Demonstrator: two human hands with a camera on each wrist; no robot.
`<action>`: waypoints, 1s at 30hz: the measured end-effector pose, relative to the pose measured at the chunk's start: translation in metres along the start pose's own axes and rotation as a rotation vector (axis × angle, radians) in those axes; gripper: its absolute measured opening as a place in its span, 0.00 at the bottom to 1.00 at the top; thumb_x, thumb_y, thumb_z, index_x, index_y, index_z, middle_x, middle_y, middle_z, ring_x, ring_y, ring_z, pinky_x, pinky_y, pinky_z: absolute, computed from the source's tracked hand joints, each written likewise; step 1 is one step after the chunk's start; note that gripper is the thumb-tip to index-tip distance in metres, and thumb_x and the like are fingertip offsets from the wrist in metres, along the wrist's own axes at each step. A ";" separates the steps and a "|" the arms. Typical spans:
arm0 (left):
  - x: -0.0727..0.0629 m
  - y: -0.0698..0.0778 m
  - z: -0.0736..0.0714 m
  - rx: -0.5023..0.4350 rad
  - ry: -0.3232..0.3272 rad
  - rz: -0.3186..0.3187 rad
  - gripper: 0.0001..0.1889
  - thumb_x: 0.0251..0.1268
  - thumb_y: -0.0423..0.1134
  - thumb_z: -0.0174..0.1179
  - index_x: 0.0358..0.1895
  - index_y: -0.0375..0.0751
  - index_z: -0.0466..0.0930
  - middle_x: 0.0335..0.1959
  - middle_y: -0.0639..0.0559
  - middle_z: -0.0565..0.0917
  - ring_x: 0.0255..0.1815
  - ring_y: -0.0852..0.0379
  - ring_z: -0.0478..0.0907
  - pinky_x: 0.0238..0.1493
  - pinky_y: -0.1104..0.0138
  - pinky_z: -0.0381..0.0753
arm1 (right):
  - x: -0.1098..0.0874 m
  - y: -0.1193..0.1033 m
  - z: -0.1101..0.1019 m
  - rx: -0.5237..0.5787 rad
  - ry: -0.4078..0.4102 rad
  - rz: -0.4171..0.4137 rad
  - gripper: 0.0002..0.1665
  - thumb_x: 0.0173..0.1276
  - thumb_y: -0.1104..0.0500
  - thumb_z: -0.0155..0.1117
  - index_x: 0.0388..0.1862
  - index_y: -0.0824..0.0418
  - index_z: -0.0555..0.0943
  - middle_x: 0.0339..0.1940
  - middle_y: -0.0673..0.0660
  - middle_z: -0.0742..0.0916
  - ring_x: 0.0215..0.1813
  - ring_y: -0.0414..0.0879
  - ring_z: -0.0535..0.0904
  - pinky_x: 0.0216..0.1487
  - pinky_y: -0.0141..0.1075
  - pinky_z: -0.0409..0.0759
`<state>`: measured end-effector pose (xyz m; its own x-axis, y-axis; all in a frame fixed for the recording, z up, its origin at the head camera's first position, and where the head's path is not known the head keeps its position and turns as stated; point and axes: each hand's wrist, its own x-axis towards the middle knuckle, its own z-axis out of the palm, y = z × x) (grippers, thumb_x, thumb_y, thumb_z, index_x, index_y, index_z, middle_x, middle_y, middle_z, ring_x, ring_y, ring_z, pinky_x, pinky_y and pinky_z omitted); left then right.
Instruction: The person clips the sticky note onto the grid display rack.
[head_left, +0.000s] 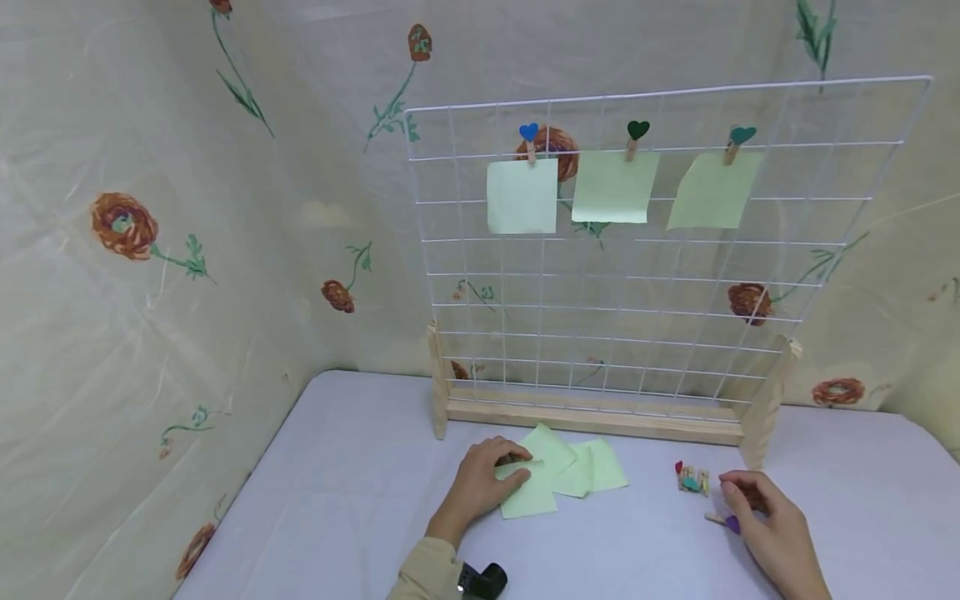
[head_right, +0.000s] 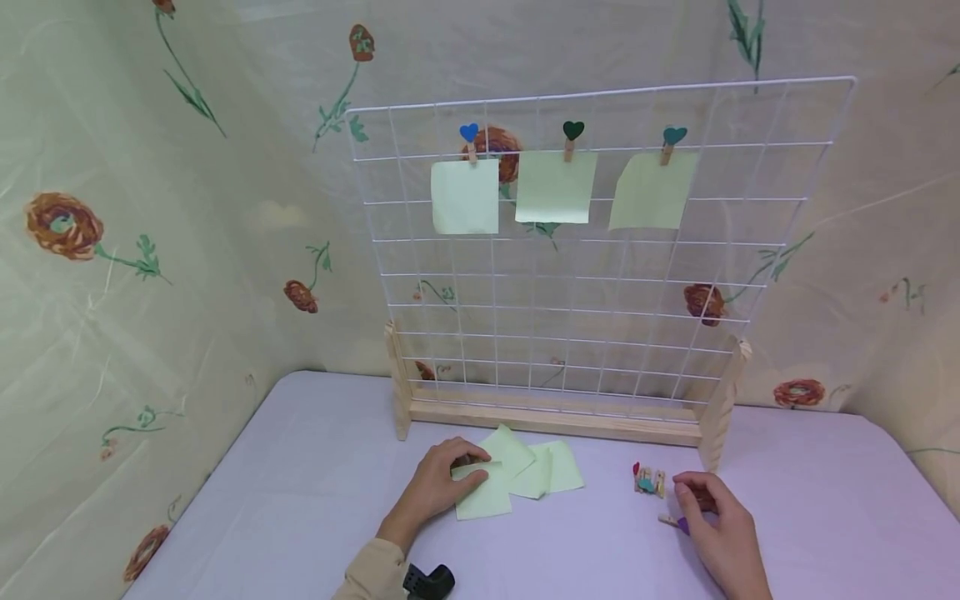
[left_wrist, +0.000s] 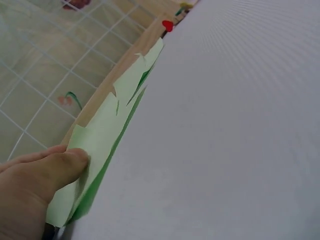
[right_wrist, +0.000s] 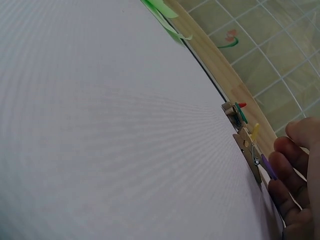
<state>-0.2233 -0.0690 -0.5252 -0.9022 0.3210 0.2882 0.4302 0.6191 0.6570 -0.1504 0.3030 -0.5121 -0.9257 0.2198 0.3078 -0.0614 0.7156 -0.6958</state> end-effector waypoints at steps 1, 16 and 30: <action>0.000 0.000 0.000 -0.041 0.011 -0.002 0.08 0.59 0.46 0.64 0.42 0.58 0.83 0.34 0.64 0.81 0.35 0.68 0.72 0.42 0.72 0.71 | 0.000 0.000 0.000 0.005 0.004 0.007 0.13 0.71 0.52 0.56 0.45 0.59 0.79 0.34 0.37 0.81 0.32 0.22 0.71 0.33 0.18 0.68; 0.002 0.000 -0.005 -0.381 0.202 -0.187 0.06 0.63 0.46 0.61 0.40 0.53 0.83 0.36 0.57 0.84 0.31 0.65 0.75 0.32 0.75 0.75 | 0.000 0.003 0.001 0.124 0.071 0.024 0.12 0.71 0.56 0.56 0.41 0.65 0.76 0.27 0.34 0.78 0.30 0.22 0.72 0.31 0.15 0.71; 0.004 0.002 -0.008 -0.548 0.299 -0.284 0.07 0.61 0.39 0.63 0.42 0.44 0.82 0.41 0.48 0.83 0.29 0.65 0.77 0.30 0.77 0.75 | 0.000 0.000 0.001 0.083 0.026 0.134 0.16 0.68 0.47 0.59 0.37 0.60 0.75 0.23 0.41 0.79 0.26 0.31 0.71 0.26 0.24 0.69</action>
<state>-0.2266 -0.0717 -0.5168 -0.9817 -0.0603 0.1809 0.1682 0.1727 0.9705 -0.1504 0.3025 -0.5132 -0.9178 0.3273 0.2249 0.0301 0.6221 -0.7824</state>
